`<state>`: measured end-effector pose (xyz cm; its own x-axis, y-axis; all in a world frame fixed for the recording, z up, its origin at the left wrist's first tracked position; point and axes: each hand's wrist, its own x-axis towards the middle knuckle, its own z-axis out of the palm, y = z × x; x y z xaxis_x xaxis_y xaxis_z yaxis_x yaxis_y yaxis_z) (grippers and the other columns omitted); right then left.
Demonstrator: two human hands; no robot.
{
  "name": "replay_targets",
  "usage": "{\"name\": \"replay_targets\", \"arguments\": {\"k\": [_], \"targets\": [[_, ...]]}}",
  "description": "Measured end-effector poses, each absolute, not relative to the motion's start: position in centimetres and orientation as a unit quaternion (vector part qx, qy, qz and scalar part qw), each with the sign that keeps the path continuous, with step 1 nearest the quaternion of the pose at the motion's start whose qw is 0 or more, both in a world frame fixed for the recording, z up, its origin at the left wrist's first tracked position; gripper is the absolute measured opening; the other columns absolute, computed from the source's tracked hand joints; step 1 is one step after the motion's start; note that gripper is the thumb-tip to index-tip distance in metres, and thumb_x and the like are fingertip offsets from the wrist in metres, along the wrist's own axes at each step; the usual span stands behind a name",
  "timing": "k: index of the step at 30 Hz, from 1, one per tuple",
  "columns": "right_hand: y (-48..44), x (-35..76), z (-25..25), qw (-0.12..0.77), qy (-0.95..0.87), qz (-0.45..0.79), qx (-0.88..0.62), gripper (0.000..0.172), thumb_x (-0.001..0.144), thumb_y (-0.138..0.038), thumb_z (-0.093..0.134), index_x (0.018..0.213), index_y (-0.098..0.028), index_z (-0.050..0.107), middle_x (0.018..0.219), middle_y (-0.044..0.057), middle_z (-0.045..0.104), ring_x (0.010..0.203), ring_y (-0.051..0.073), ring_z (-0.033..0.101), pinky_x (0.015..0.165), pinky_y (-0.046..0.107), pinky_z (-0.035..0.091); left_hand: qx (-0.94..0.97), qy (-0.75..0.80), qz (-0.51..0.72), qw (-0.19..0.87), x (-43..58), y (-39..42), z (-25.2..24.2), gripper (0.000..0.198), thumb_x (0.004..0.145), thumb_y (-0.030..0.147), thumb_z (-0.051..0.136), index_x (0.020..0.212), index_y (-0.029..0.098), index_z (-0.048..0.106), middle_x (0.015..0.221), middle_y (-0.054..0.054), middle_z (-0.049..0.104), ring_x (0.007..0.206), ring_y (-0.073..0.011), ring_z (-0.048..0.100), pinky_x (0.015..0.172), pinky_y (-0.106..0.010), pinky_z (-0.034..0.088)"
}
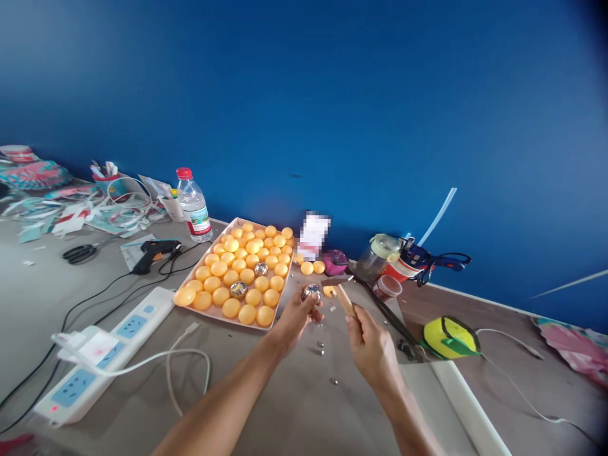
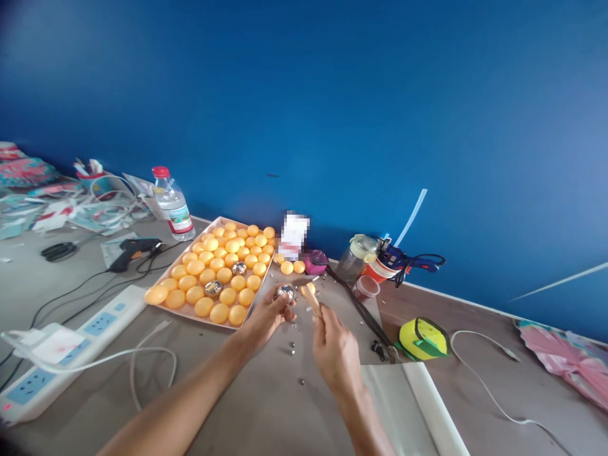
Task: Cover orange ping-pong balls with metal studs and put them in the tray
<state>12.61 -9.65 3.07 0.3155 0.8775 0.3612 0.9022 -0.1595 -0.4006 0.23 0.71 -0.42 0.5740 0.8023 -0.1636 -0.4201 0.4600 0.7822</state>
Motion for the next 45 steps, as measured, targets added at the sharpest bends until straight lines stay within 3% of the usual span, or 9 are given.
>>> {"name": "replay_targets", "arguments": {"k": [5, 13, 17, 24, 30, 36, 41, 45], "targets": [[-9.8, 12.7, 3.5, 0.297, -0.582, -0.025, -0.756, 0.028, 0.088, -0.03, 0.035, 0.1, -0.016, 0.057, 0.078, 0.007, 0.067, 0.061, 0.016, 0.06, 0.055, 0.023, 0.04, 0.29, 0.267, 0.408, 0.824, 0.1, 0.9, 0.0, 0.037, 0.067, 0.029, 0.072, 0.093, 0.021, 0.048, 0.078, 0.001, 0.058, 0.059, -0.0082, 0.055, 0.069, -0.028, 0.044], [-10.1, 12.0, 4.5, 0.321, -0.592, -0.027, -0.739, 0.025, 0.088, -0.029, 0.037, 0.097, -0.017, 0.056, 0.075, 0.005, 0.065, 0.059, 0.014, 0.059, 0.053, 0.022, 0.04, 0.24, 0.21, 0.41, 0.854, -0.1, 1.0, 0.4, 0.024, 0.073, 0.033, 0.067, 0.086, 0.018, 0.053, 0.074, 0.002, 0.053, 0.059, -0.007, 0.051, 0.067, -0.026, 0.044], [-10.4, 12.0, 4.8, 0.371, -0.575, -0.091, -0.723, 0.025, 0.088, -0.029, 0.037, 0.098, -0.015, 0.055, 0.076, 0.007, 0.064, 0.063, 0.015, 0.059, 0.058, 0.023, 0.042, 0.196, 0.217, 0.398, 0.869, 0.0, 1.1, 0.6, 0.03, 0.075, 0.03, 0.064, 0.101, 0.023, 0.051, 0.08, 0.0, 0.058, 0.064, -0.0125, 0.058, 0.072, -0.032, 0.046], [-9.9, 11.8, 2.9, 0.251, -0.619, -0.033, -0.744, 0.025, 0.088, -0.024, 0.036, 0.098, -0.018, 0.057, 0.077, 0.004, 0.067, 0.057, 0.015, 0.06, 0.05, 0.022, 0.038, 0.171, 0.229, 0.408, 0.867, 0.1, 1.1, 0.8, 0.019, 0.079, 0.026, 0.057, 0.095, 0.019, 0.051, 0.067, 0.0, 0.057, 0.055, -0.0105, 0.054, 0.06, -0.025, 0.044], [-10.1, 12.1, 4.4, 0.376, -0.562, -0.117, -0.727, 0.026, 0.088, -0.029, 0.037, 0.101, -0.014, 0.055, 0.074, 0.007, 0.064, 0.06, 0.015, 0.058, 0.056, 0.023, 0.042, 0.181, 0.245, 0.407, 0.861, 0.4, 1.4, 0.6, 0.025, 0.082, 0.041, 0.052, 0.078, 0.017, 0.048, 0.07, -0.003, 0.059, 0.049, -0.009, 0.048, 0.053, -0.024, 0.04], [-10.0, 11.2, 3.7, 0.228, -0.624, -0.019, -0.747, 0.023, 0.088, -0.023, 0.037, 0.099, -0.018, 0.057, 0.072, 0.003, 0.066, 0.054, 0.015, 0.059, 0.049, 0.023, 0.037, 0.166, 0.277, 0.372, 0.87, 0.3, 1.2, 0.7, 0.03, 0.084, 0.045, 0.048, 0.076, 0.016, 0.048, 0.062, -0.001, 0.054, 0.044, -0.007, 0.042, 0.05, -0.023, 0.037], [-10.0, 11.7, 4.1, 0.34, -0.581, -0.1, -0.733, 0.029, 0.09, -0.029, 0.035, 0.104, -0.014, 0.055, 0.082, 0.009, 0.066, 0.069, 0.017, 0.062, 0.061, 0.025, 0.044, 0.182, 0.248, 0.382, 0.872, 0.2, 1.4, 0.8, 0.035, 0.079, 0.05, 0.054, 0.074, 0.017, 0.046, 0.063, 0.0, 0.054, 0.045, -0.0064, 0.041, 0.051, -0.023, 0.036], [-9.9, 11.3, 3.5, 0.271, -0.616, -0.049, -0.738, 0.028, 0.089, -0.025, 0.034, 0.103, -0.016, 0.057, 0.075, 0.006, 0.067, 0.059, 0.016, 0.061, 0.053, 0.023, 0.041, 0.181, 0.274, 0.368, 0.87, 0.2, 1.2, 0.8, 0.033, 0.079, 0.048, 0.054, 0.076, 0.016, 0.048, 0.061, 0.0, 0.054, 0.044, -0.0055, 0.038, 0.05, -0.022, 0.034]]}}
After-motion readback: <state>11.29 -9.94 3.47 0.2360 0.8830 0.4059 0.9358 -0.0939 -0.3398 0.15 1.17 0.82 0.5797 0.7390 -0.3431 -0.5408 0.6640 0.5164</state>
